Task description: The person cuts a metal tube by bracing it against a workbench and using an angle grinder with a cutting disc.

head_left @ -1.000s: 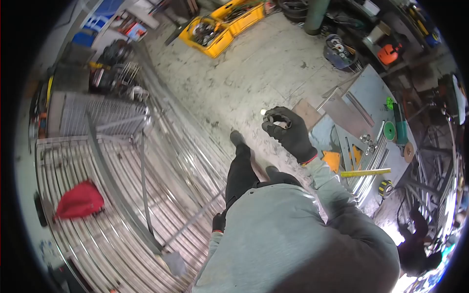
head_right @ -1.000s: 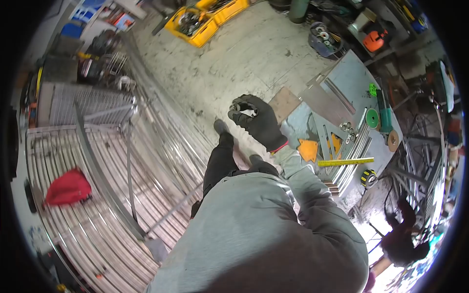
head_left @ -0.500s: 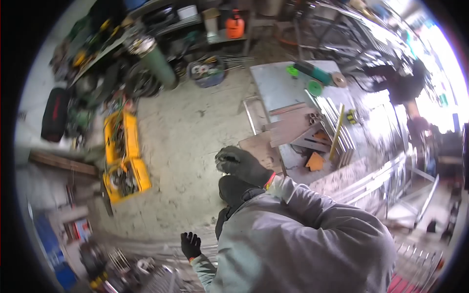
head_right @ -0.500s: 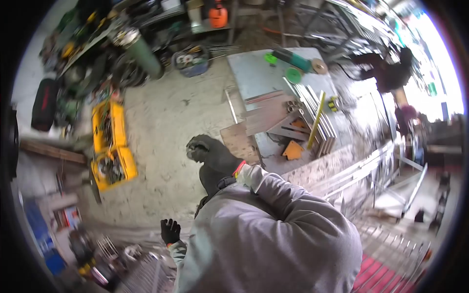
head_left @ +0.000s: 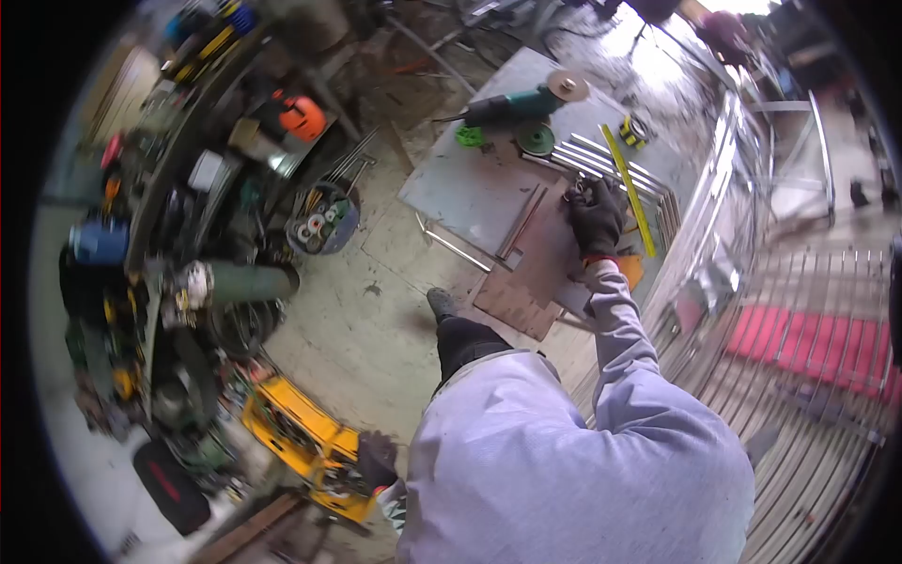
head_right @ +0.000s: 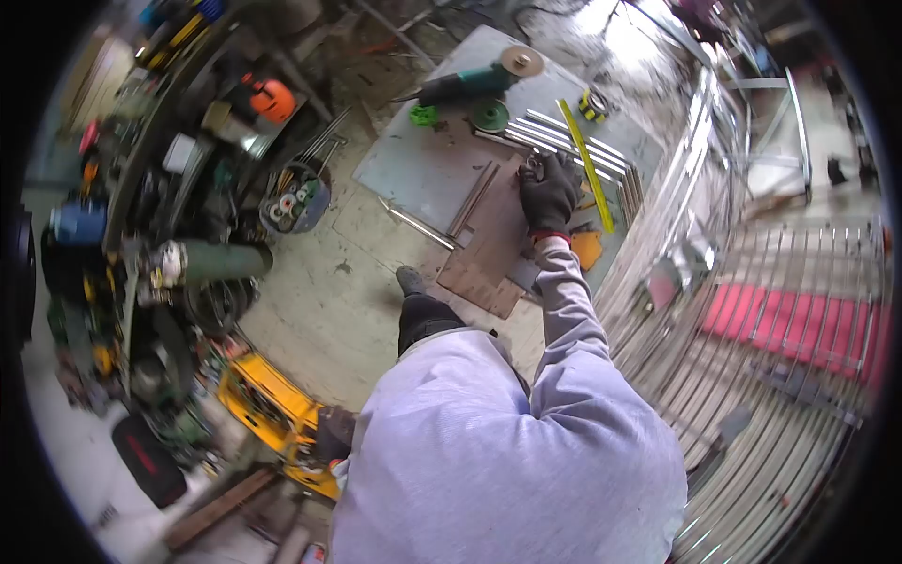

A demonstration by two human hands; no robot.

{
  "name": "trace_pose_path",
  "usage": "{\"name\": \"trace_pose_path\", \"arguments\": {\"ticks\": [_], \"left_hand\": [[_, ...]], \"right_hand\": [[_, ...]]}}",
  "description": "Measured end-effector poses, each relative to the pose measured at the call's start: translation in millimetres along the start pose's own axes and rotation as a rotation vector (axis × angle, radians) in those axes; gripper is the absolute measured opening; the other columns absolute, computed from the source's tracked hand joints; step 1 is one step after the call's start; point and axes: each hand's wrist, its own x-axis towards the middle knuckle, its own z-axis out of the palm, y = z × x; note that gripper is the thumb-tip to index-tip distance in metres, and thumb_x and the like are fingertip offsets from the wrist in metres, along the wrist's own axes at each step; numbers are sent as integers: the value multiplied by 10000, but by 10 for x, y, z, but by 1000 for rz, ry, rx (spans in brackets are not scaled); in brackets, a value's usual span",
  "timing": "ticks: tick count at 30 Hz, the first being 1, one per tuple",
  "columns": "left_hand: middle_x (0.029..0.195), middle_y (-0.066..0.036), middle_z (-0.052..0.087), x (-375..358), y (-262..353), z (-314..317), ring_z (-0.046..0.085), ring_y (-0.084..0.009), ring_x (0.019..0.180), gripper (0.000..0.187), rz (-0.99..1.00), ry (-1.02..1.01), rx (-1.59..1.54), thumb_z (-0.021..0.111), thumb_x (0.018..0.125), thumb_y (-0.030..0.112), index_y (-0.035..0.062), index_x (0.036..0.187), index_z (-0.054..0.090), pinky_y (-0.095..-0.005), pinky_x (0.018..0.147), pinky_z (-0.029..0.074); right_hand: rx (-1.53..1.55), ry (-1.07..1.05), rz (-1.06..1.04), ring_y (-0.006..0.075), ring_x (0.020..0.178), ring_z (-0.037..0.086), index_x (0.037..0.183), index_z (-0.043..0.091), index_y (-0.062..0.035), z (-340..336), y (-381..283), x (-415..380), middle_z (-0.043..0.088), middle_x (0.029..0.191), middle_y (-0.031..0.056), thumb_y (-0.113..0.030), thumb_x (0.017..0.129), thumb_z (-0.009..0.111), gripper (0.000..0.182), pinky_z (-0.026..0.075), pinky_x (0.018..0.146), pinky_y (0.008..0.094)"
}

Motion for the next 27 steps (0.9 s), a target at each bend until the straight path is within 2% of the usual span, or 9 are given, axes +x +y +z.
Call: {"name": "trace_pose_path", "arguments": {"ticks": [1, 2, 6, 9, 13, 14, 18, 23, 27], "left_hand": [[1385, -128, 693, -9, 146, 494, 669, -281, 1159, 411, -25, 226, 162, 608, 1134, 418, 148, 1444, 623, -469, 930, 557], [1291, -119, 714, 296, 344, 395, 678, -248, 1104, 404, -48, -171, 190, 629, 1126, 421, 124, 1399, 646, -434, 868, 564], [1179, -108, 735, 637, 1030, 1440, 697, -196, 951, 348, 25, 98, 612, 671, 1112, 375, 89, 1312, 675, -367, 790, 554], [1126, -81, 731, 1094, 1486, 1876, 694, -175, 905, 326, 34, 29, 686, 690, 1100, 365, 102, 1292, 681, -338, 766, 549], [998, -19, 666, 1653, 1951, 2440, 608, -110, 792, 257, -55, -148, 848, 692, 1102, 326, 105, 1232, 672, -258, 647, 463], [975, -9, 648, 1894, 2090, 2483, 567, -87, 765, 221, -135, -338, 793, 690, 1105, 291, 98, 1208, 665, -235, 616, 420], [992, -17, 669, 2315, 2325, 3136, 585, -83, 773, 245, -62, -362, 962, 695, 1102, 289, 81, 1228, 672, -234, 633, 446], [949, 23, 660, 3110, 2581, 3757, 609, -83, 783, 224, -221, -524, 1112, 676, 1118, 387, 168, 1160, 656, -250, 636, 455], [1066, -33, 751, 3529, 2856, 4287, 718, -134, 880, 270, -177, -647, 1254, 667, 1115, 363, 105, 1190, 692, -284, 711, 555]], "right_hand": [[-110, 114, -65, 411, 1238, 676, 1137, 824, -146, 41, 66, 7, 770, 1257, 172, -430, 941, 804, 346, 492, 1105, 556], [-135, 114, -43, 406, 1267, 670, 1140, 831, -164, -10, 61, 16, 772, 1274, 172, -452, 934, 798, 356, 478, 1128, 555], [-109, -69, 145, 394, 1303, 659, 1118, 830, -185, -193, -61, 59, 766, 1298, 162, -447, 908, 807, 336, 456, 1161, 539], [-179, 90, 1, 372, 1206, 681, 1085, 829, -173, -99, -35, 52, 766, 1230, 112, -447, 895, 843, 333, 500, 1069, 503], [-256, 74, 52, 375, 1288, 663, 1164, 849, -208, -129, -149, 112, 759, 1329, 128, -475, 870, 862, 397, 429, 1161, 524], [-303, 16, 124, 381, 1354, 631, 1205, 848, -223, -70, -100, 92, 741, 1396, 132, -484, 882, 840, 415, 371, 1221, 560], [-363, -24, 269, 432, 1444, 568, 1241, 816, -269, -173, -117, 11, 692, 1502, 143, -518, 918, 759, 412, 298, 1267, 634], [-563, 33, 322, 421, 1451, 566, 1397, 749, -270, -198, -278, -113, 682, 1503, 154, -442, 899, 762, 527, 324, 1270, 610], [-474, 73, 414, 429, 1348, 642, 1399, 722, -92, -568, -659, -306, 692, 1469, 215, -280, 903, 806, 537, 487, 1181, 507]]}}
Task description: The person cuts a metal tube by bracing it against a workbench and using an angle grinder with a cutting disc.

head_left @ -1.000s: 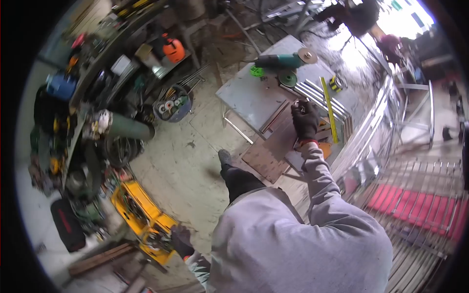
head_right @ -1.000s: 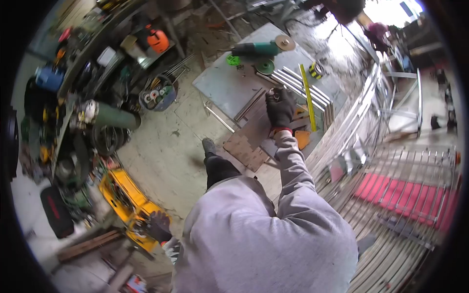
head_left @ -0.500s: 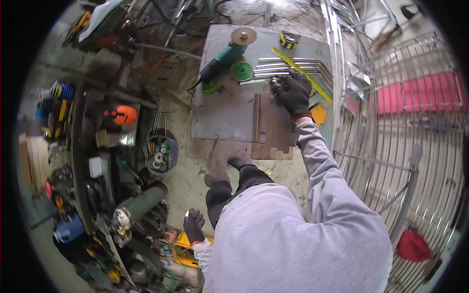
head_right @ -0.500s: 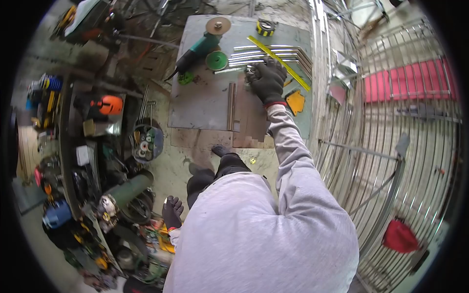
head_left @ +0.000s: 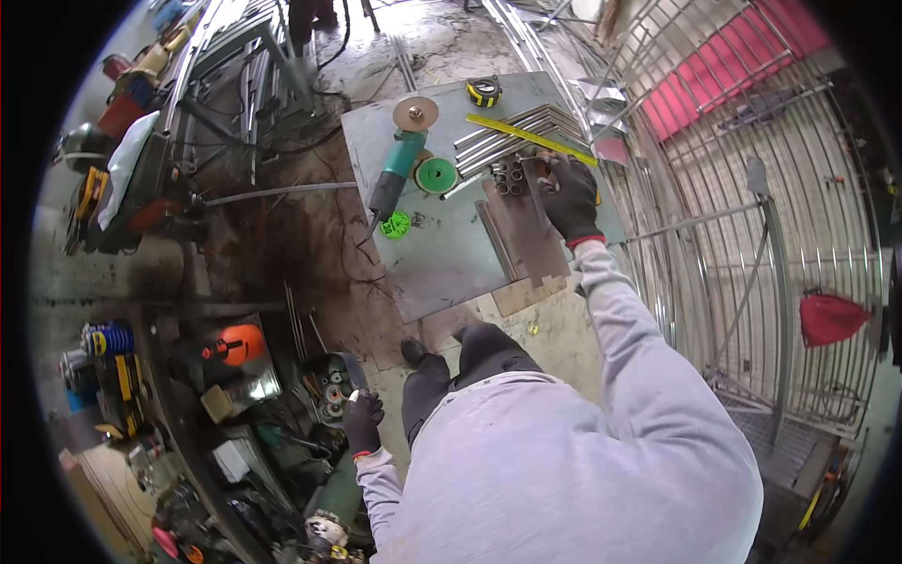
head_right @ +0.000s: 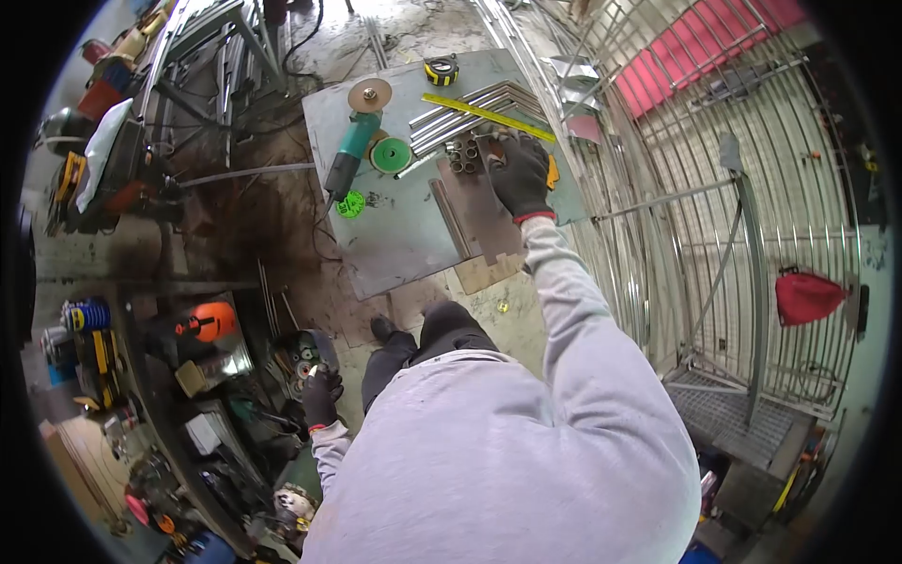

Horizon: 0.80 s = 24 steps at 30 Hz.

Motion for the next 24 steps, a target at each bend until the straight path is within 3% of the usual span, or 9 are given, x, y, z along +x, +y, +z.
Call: {"name": "trace_pose_path", "arguments": {"ticks": [2, 3, 6, 7, 9, 12, 18, 22, 24], "left_hand": [[985, -11, 726, 151, 309, -157, 711, -134, 851, 229, 17, 79, 39, 648, 1119, 329, 103, 1128, 686, -295, 689, 544], [936, -9, 709, 267, 320, -226, 711, -139, 821, 193, 341, 92, 301, 625, 1116, 266, 91, 1062, 687, -294, 683, 530], [949, -32, 731, 680, 711, -392, 710, -143, 853, 157, 704, 98, 671, 637, 1089, 186, 45, 1051, 693, -309, 729, 543], [1079, -69, 769, 696, 977, -305, 702, -154, 940, 159, 288, 95, 257, 695, 1052, 146, -9, 1086, 696, -327, 811, 556], [1275, -132, 750, 722, 1368, 31, 692, -204, 1103, 407, 486, 225, 501, 772, 1017, 187, -54, 1336, 690, -366, 972, 555], [1444, -204, 693, 887, 1811, 632, 674, -271, 1277, 618, 629, 224, 485, 829, 993, 236, -63, 1497, 632, -396, 1123, 519], [1381, -253, 692, 872, 2583, 2392, 644, -466, 1309, 736, 1327, 51, 1129, 911, 851, 229, 18, 1497, 628, -522, 1131, 522], [1359, -218, 700, 834, 2709, 3113, 648, -469, 1272, 712, 1253, -10, 1257, 920, 800, 225, 45, 1438, 661, -530, 1106, 524], [1364, -198, 697, 911, 2705, 3227, 644, -466, 1267, 712, 1411, -18, 1187, 922, 781, 240, 57, 1420, 665, -535, 1097, 521]], "right_hand": [[125, 211, -32, 447, 1232, 679, 1369, 707, -47, -261, -220, -403, 719, 1341, 223, -182, 914, 780, 480, 544, 1074, 514], [164, 182, 10, 435, 1196, 683, 1374, 696, -44, -364, -372, -649, 716, 1283, 213, -152, 919, 774, 474, 552, 1041, 508], [396, 131, 184, 454, 1093, 682, 1328, 685, -44, -484, -931, -1486, 692, 1153, 200, -194, 935, 763, 427, 574, 957, 512], [448, 99, 263, 458, 1082, 678, 1341, 679, -38, -366, -1096, -1834, 687, 1150, 206, -194, 931, 763, 447, 578, 949, 507], [587, -12, 322, 466, 1076, 674, 1359, 673, -28, -274, -1309, -2207, 679, 1152, 213, -202, 919, 766, 482, 577, 940, 513], [540, -18, 251, 451, 1082, 681, 1371, 676, -45, -244, -1299, -2158, 675, 1183, 210, -209, 899, 783, 510, 564, 929, 538], [372, 173, 223, 396, 1063, 710, 1364, 704, -73, -256, -818, -1386, 694, 1183, 189, -228, 898, 817, 504, 579, 933, 507], [450, -34, 304, 388, 1128, 703, 1319, 739, -120, -225, -771, -1321, 721, 1206, 155, -250, 883, 819, 462, 558, 940, 533], [428, -91, 346, 380, 1112, 707, 1316, 742, -125, -237, -885, -1377, 723, 1199, 151, -253, 880, 821, 461, 555, 943, 529]]}}
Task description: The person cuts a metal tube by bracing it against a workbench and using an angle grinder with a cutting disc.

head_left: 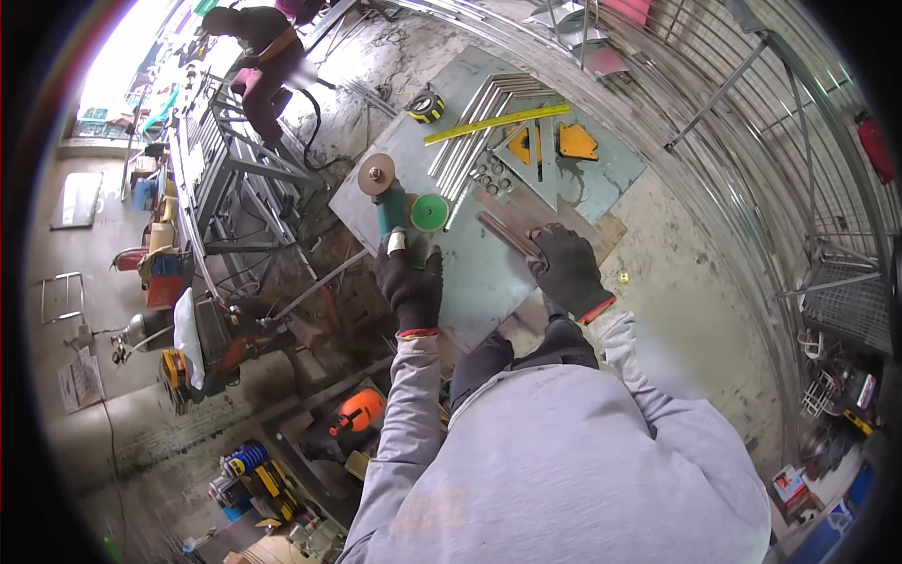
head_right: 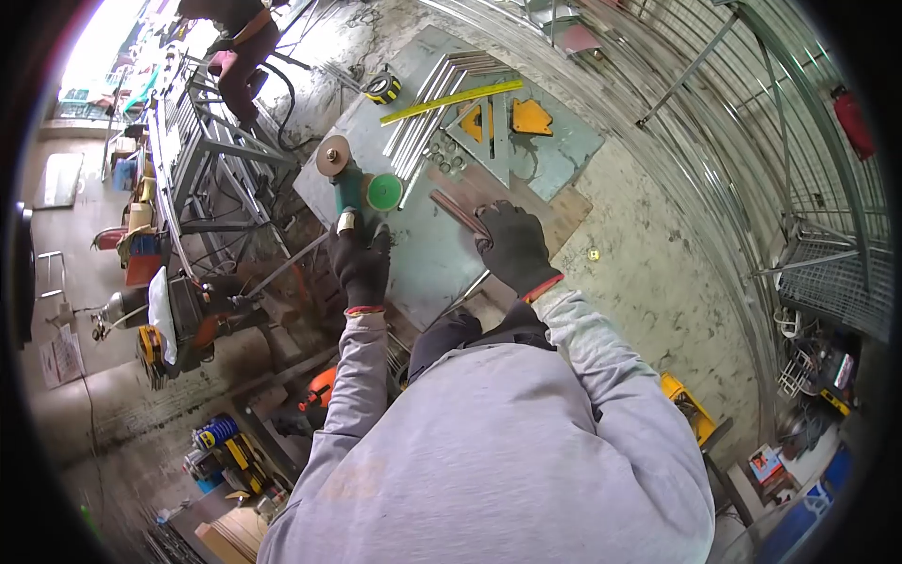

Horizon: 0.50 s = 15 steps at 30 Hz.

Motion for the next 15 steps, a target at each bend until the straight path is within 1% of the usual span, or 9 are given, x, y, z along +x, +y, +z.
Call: {"name": "trace_pose_path", "arguments": {"ticks": [2, 4, 5, 7, 9, 11, 12, 14, 15], "left_hand": [[1383, -225, 683, 20, -139, 61, 635, -464, 1288, 703, -42, -31, 8, 920, 804, 269, 48, 1418, 658, -540, 1112, 512], [1366, -258, 675, 3, -496, 249, 634, -472, 1277, 707, -139, -35, 206, 911, 831, 323, 28, 1414, 643, -542, 1100, 514], [1366, -258, 675, 19, -652, 296, 634, -472, 1277, 707, -127, -42, 187, 911, 831, 323, 28, 1414, 643, -542, 1100, 514], [1352, -280, 669, 68, -926, 368, 634, -484, 1267, 746, -103, -20, 119, 903, 848, 384, 8, 1428, 620, -552, 1083, 515], [1330, -285, 678, 136, -1052, 377, 646, -495, 1226, 758, -114, -87, 5, 889, 857, 396, 0, 1443, 619, -557, 1056, 526], [1309, -290, 688, 161, -1110, 366, 659, -506, 1185, 769, -144, -143, -108, 876, 865, 408, -8, 1458, 617, -561, 1030, 538], [1297, -289, 692, 136, -1094, 361, 661, -506, 1181, 784, -155, -142, -98, 878, 863, 413, -8, 1468, 612, -564, 1028, 539], [1284, -288, 697, 87, -1099, 378, 664, -507, 1176, 799, -174, -156, -105, 879, 861, 418, -9, 1478, 606, -567, 1027, 540], [1287, -283, 696, 63, -1116, 393, 669, -506, 1165, 802, -153, -124, -79, 879, 860, 423, -8, 1478, 604, -570, 1012, 544]], "right_hand": [[-130, 13, 29, 372, 1075, 712, 1266, 764, -127, 47, -110, -171, 729, 1125, 152, -243, 867, 821, 420, 550, 936, 524], [-134, -14, 35, 388, 1130, 707, 1252, 762, -114, 174, -143, -350, 730, 1183, 164, -222, 852, 835, 422, 545, 983, 525], [-133, -47, 34, 403, 1185, 702, 1239, 760, -101, 224, -177, -426, 730, 1242, 176, -201, 837, 849, 424, 541, 1031, 525], [-138, -35, 57, 398, 1207, 691, 1236, 759, -91, 245, -326, -557, 724, 1257, 178, -195, 841, 844, 417, 533, 1043, 528], [-154, -34, 82, 393, 1229, 681, 1232, 758, -81, 302, -545, -691, 718, 1273, 180, -189, 845, 838, 410, 526, 1054, 531], [-262, 222, 71, 367, 1201, 671, 1274, 756, -119, 409, -736, -770, 718, 1236, 139, -192, 825, 837, 462, 537, 1004, 516], [-287, 218, 77, 367, 1201, 671, 1274, 756, -119, 486, -820, -791, 718, 1236, 139, -192, 825, 837, 462, 537, 1004, 516], [-358, 338, 257, 379, 1248, 655, 1322, 731, -119, 598, -986, -847, 715, 1270, 144, -180, 822, 852, 518, 533, 1040, 520], [-375, 329, 267, 379, 1248, 655, 1322, 731, -119, 616, -1059, -887, 715, 1270, 144, -180, 822, 852, 518, 533, 1040, 520]]}}
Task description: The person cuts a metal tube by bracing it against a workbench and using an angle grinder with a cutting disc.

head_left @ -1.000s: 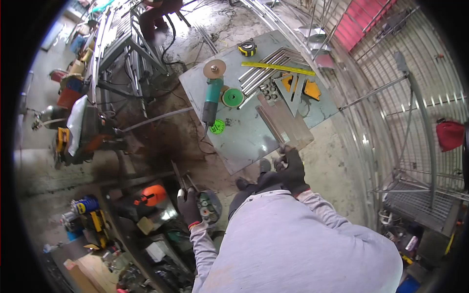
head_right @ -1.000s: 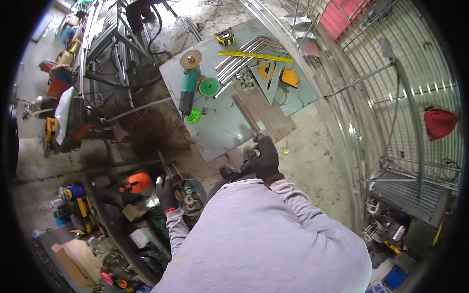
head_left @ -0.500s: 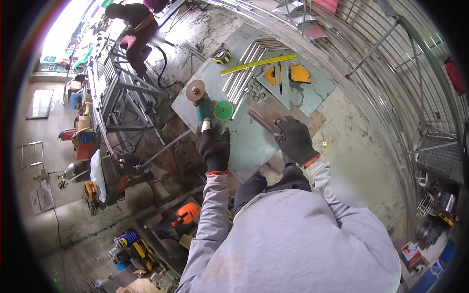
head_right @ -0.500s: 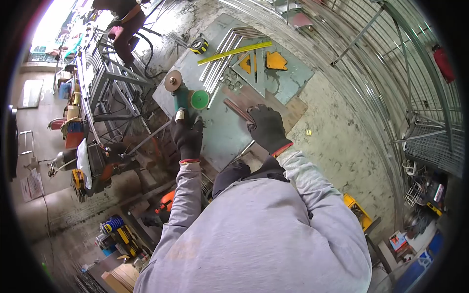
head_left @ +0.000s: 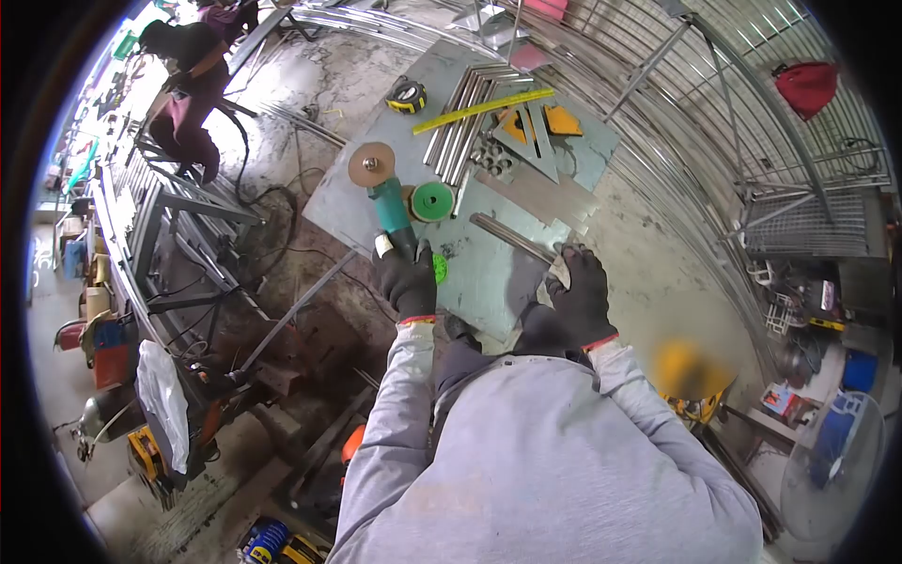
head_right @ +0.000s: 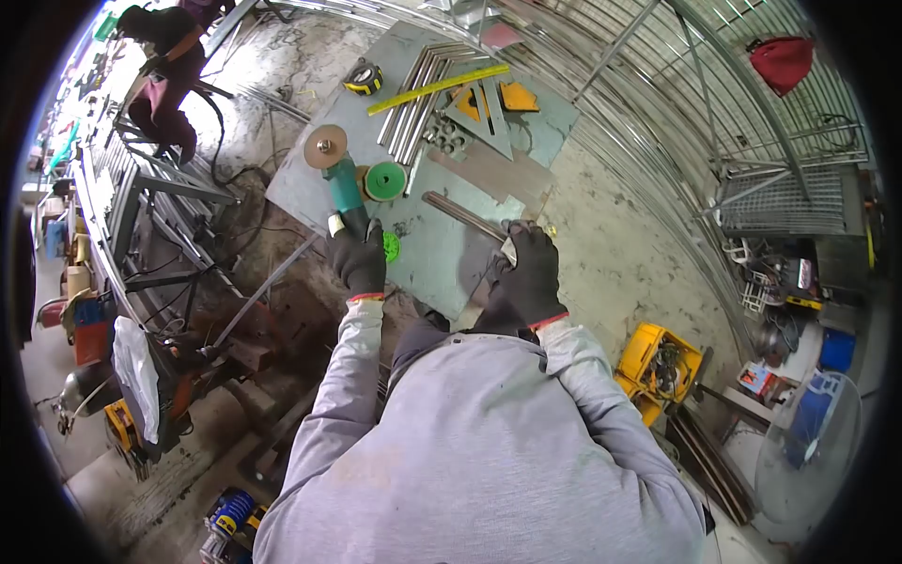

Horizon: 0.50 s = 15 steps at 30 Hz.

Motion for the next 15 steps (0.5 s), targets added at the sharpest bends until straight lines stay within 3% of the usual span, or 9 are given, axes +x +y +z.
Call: {"name": "trace_pose_path", "arguments": {"ticks": [3, 6, 11, 15], "left_hand": [[1295, -277, 689, 3, -59, 21, 677, -509, 1145, 825, 71, 60, 18, 874, 862, 445, 6, 1498, 583, -582, 979, 550], [1305, -278, 684, -7, -44, 27, 677, -513, 1143, 846, 33, 21, -48, 876, 861, 441, 16, 1522, 562, -583, 982, 545], [1304, -284, 693, -8, -38, 26, 678, -526, 1141, 831, 55, 51, -37, 884, 859, 426, 18, 1507, 563, -588, 992, 537], [1307, -262, 686, 15, 56, -31, 665, -498, 1192, 811, 29, -21, -28, 884, 869, 412, 24, 1506, 567, -562, 1016, 531]], "right_hand": [[37, -57, 121, 413, 1238, 671, 1410, 678, -69, -6, -122, -43, 681, 1350, 176, -179, 863, 874, 591, 548, 1048, 511], [32, -63, 181, 407, 1223, 687, 1373, 709, -87, 197, -43, -151, 710, 1300, 170, -185, 859, 878, 550, 566, 1013, 498], [206, -196, 267, 382, 1060, 748, 1288, 765, -100, 465, 33, -262, 760, 1147, 157, -223, 875, 872, 443, 593, 933, 491], [302, -120, 238, 386, 1015, 760, 1259, 778, -105, 531, 118, -328, 778, 1099, 169, -196, 901, 834, 373, 609, 881, 495]]}}
